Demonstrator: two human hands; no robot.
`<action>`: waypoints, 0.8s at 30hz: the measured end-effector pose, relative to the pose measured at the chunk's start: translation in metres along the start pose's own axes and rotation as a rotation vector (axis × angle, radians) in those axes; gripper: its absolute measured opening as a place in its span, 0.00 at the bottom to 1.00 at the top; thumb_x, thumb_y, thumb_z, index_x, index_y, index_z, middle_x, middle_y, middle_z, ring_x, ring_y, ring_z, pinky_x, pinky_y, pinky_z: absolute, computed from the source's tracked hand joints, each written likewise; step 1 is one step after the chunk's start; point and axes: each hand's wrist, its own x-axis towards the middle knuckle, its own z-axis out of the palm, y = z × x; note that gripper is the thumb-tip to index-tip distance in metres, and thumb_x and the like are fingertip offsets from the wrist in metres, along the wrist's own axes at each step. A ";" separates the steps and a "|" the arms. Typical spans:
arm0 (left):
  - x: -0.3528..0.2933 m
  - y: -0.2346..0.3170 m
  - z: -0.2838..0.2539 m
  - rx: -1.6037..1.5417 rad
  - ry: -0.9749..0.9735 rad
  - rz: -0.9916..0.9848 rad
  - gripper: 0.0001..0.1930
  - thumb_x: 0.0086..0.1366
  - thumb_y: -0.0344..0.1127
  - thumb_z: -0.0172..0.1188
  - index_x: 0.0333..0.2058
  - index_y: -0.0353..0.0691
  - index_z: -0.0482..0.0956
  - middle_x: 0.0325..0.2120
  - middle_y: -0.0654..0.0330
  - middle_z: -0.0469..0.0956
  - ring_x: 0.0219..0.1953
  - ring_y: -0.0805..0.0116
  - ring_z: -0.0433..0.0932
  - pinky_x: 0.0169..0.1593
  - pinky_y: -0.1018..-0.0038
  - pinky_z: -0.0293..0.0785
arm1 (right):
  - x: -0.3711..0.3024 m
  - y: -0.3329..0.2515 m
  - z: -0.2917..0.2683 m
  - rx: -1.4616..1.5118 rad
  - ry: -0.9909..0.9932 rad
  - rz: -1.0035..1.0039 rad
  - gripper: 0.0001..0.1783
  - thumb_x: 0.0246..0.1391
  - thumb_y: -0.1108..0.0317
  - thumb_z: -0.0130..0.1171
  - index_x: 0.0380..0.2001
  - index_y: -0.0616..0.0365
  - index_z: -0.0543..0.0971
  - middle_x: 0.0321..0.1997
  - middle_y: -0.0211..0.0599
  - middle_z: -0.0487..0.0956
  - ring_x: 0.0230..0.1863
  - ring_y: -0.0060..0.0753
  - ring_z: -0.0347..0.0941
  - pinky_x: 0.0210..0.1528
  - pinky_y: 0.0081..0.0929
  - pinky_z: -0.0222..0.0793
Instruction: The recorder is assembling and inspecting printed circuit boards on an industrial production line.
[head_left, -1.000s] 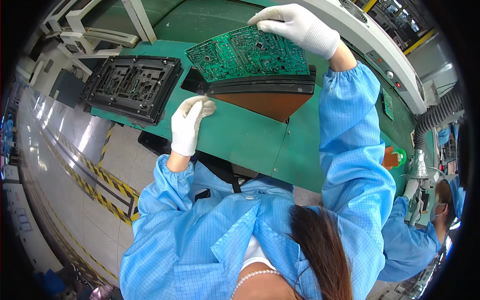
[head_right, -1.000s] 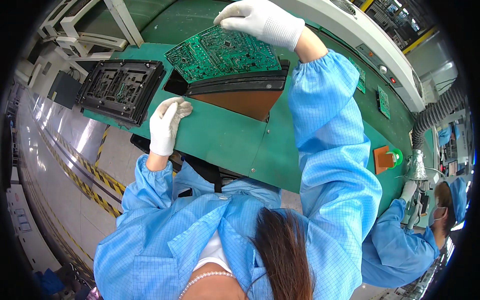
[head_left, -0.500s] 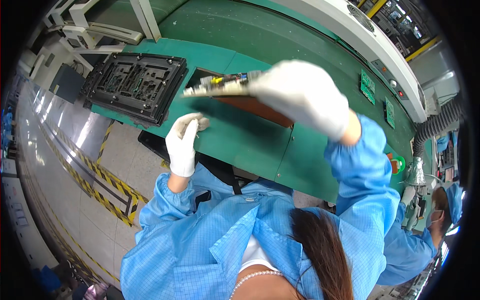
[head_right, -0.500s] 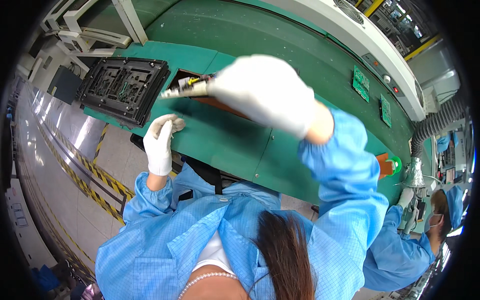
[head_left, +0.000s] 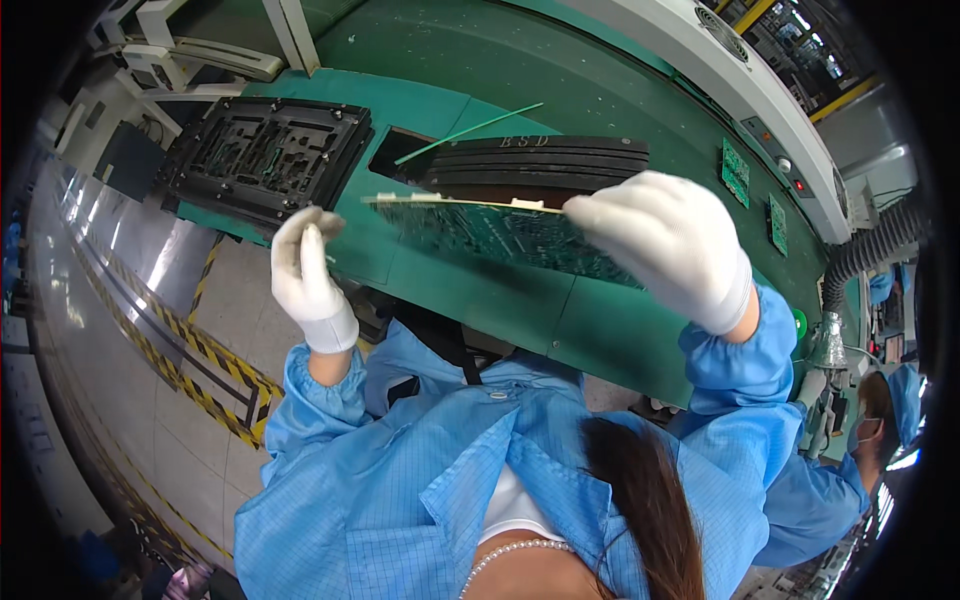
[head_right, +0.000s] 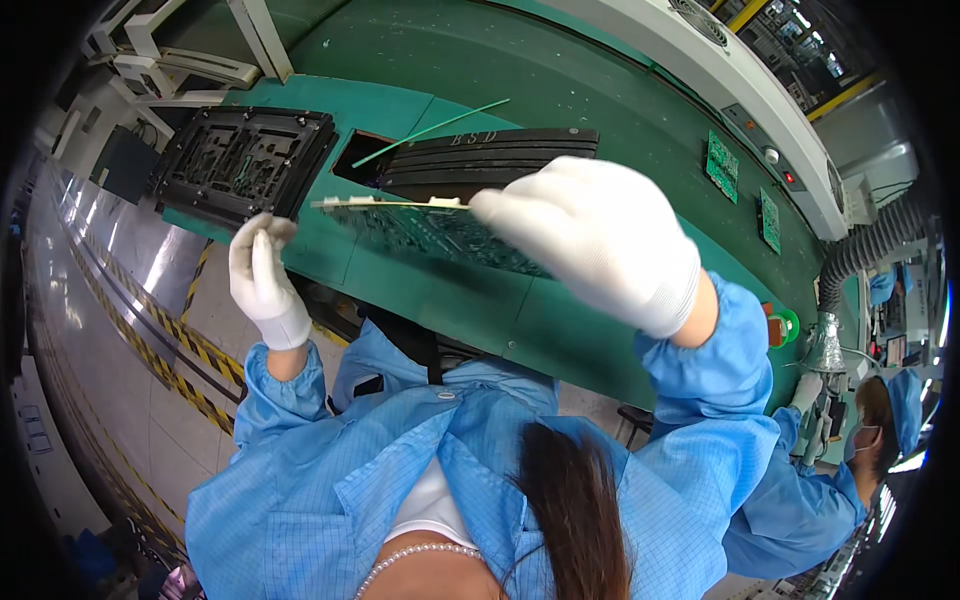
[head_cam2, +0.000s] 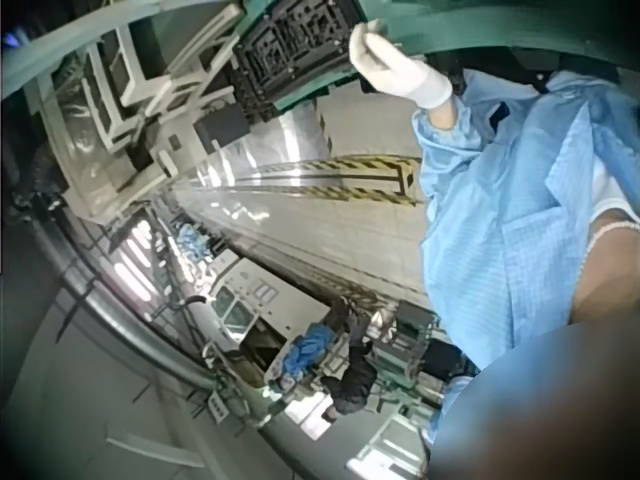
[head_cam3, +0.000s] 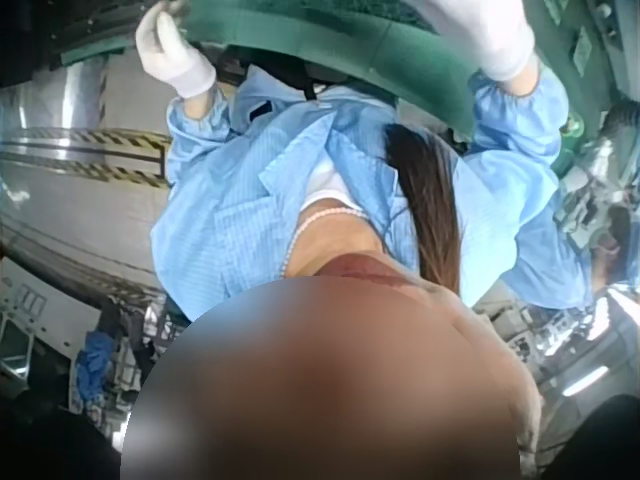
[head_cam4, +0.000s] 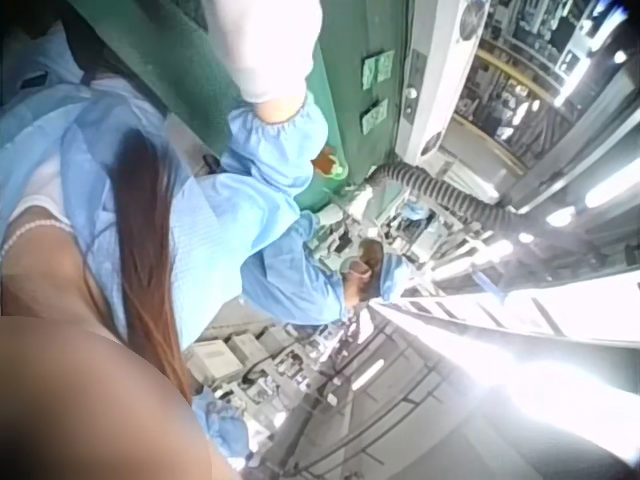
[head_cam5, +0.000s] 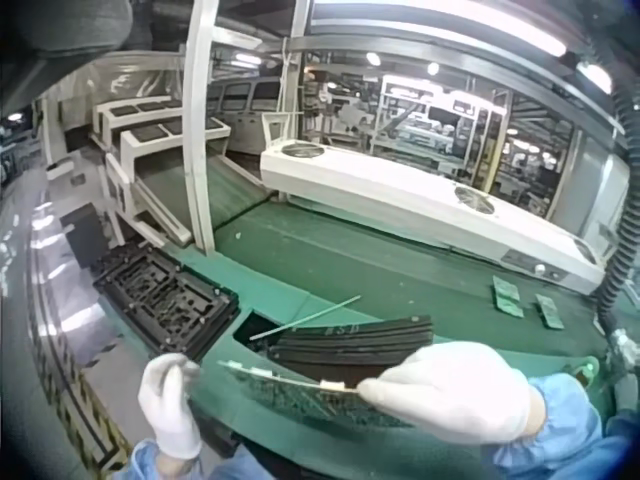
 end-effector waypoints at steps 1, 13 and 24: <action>0.004 0.001 0.003 -0.004 -0.003 -0.001 0.14 0.73 0.34 0.50 0.48 0.28 0.75 0.38 0.52 0.81 0.41 0.64 0.80 0.50 0.70 0.75 | -0.004 0.007 0.002 0.079 0.044 0.048 0.17 0.44 0.78 0.67 0.41 0.62 0.82 0.33 0.40 0.82 0.32 0.39 0.78 0.33 0.32 0.75; 0.016 0.034 0.086 -0.314 -0.997 -0.525 0.22 0.64 0.35 0.64 0.55 0.34 0.76 0.46 0.60 0.80 0.47 0.73 0.77 0.51 0.74 0.73 | -0.100 0.014 -0.046 0.480 0.240 0.963 0.14 0.54 0.68 0.63 0.42 0.66 0.84 0.40 0.36 0.83 0.42 0.24 0.77 0.48 0.22 0.71; -0.078 0.046 0.185 -0.089 -1.119 -0.432 0.13 0.59 0.31 0.70 0.41 0.30 0.84 0.33 0.58 0.85 0.34 0.75 0.81 0.40 0.78 0.77 | -0.223 0.006 -0.056 0.202 -0.108 0.924 0.30 0.60 0.53 0.61 0.58 0.64 0.74 0.60 0.48 0.75 0.61 0.44 0.71 0.64 0.37 0.63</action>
